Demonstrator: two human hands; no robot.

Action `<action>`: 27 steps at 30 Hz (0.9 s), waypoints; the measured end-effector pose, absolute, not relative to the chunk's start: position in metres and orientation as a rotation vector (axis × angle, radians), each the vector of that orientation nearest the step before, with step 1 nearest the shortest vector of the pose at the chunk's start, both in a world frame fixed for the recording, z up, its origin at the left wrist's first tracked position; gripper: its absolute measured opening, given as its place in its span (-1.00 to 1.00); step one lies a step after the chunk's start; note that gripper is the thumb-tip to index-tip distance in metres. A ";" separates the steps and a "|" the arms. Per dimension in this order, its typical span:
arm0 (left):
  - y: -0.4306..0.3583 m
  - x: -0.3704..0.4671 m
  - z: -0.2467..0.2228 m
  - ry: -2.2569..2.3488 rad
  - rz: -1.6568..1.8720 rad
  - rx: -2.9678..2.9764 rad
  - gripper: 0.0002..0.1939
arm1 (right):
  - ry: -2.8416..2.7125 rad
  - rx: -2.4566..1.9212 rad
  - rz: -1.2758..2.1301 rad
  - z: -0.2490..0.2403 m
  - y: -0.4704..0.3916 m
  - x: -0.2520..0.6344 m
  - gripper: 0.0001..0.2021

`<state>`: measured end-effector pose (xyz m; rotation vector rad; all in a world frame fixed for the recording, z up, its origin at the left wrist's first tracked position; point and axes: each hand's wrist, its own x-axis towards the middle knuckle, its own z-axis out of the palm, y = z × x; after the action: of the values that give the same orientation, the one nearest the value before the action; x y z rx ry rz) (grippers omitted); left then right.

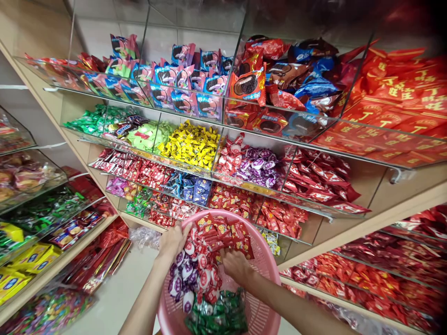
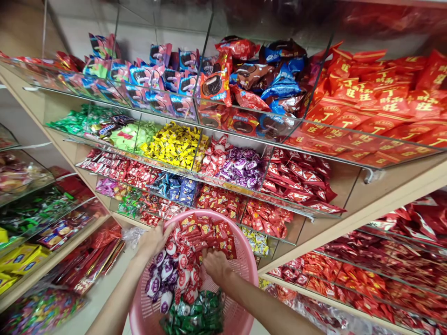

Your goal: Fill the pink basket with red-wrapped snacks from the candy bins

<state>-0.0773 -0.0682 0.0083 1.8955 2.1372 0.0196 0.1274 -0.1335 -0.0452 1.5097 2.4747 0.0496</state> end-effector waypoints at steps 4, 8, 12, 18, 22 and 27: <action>-0.068 -0.077 0.008 2.138 0.030 1.908 -0.33 | 2.516 1.487 0.013 -0.025 -0.140 0.133 -0.66; -0.067 -0.078 0.004 2.138 0.039 1.907 -0.29 | 2.619 1.567 -0.112 0.009 -0.118 0.148 -0.75; -0.066 -0.079 0.001 2.131 0.046 1.897 -0.29 | 2.483 1.937 -0.128 0.033 -0.065 0.171 -0.70; -0.068 -0.078 0.005 2.134 0.054 1.884 -0.32 | 2.048 2.215 -0.100 0.021 0.002 0.186 -0.73; -0.068 -0.077 0.007 2.138 0.051 1.868 -0.32 | 1.992 2.237 -0.128 0.006 0.020 0.189 -0.68; -0.067 -0.078 0.003 2.131 0.075 1.868 -0.32 | 2.000 2.244 -0.097 0.002 0.025 0.194 -0.58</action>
<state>-0.0784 -0.0668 0.0025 1.8675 2.1311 0.0751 0.1940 0.0247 0.0019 2.2437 2.0003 -0.0969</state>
